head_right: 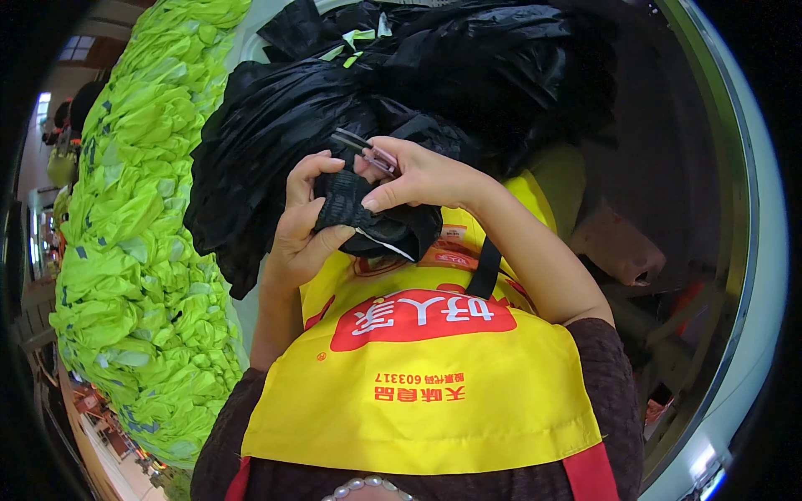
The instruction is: The person uses a small knife to cut tags off black garments. They repeatedly pick up a garment, locate the tag, cut it off, and place the garment back in the pile.
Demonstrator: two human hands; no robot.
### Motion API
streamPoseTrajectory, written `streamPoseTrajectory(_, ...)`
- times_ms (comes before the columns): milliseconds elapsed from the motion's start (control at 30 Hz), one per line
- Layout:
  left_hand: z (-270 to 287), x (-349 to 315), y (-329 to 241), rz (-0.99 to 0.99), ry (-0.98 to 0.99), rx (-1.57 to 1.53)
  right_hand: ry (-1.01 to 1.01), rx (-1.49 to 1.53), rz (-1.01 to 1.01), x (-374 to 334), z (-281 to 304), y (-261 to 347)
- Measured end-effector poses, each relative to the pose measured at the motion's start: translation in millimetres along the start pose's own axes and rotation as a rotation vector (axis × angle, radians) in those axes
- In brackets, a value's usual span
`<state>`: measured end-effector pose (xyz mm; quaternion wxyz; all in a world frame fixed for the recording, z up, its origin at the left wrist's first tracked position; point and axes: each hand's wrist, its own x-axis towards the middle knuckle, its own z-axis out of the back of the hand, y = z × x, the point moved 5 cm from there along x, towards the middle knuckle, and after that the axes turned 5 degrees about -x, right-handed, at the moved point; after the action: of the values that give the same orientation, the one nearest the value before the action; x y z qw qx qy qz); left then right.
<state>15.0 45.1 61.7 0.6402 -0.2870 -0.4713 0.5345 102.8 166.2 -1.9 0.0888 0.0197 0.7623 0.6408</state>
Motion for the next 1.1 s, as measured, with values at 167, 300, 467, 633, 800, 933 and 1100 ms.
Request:
streamPoseTrajectory(167,8,-10,3,0.034,-0.055,0.116,-0.081,-0.129,-0.049,11,0,10)
streamPoseTrajectory(300,15,-20,10,0.049,-0.308,0.345,-0.548,-0.774,0.295,-12,22,62)
streamPoseTrajectory(467,55,-14,-3,0.11,-0.653,0.551,-0.6,-1.112,0.677,-47,-16,74)
streamPoseTrajectory(633,59,-5,-1,-0.023,-0.703,0.622,-0.656,-1.039,0.66,-39,-46,65)
streamPoseTrajectory(800,61,-4,6,0.186,-0.683,0.363,-0.451,-1.146,0.689,-31,-49,56)
streamPoseTrajectory(933,52,-11,32,0.267,-0.711,-0.244,-0.3,-0.994,0.611,-30,-70,29)
streamPoseTrajectory(1100,28,-15,51,0.287,-0.665,-0.831,-0.221,-0.92,0.402,-32,-79,20)
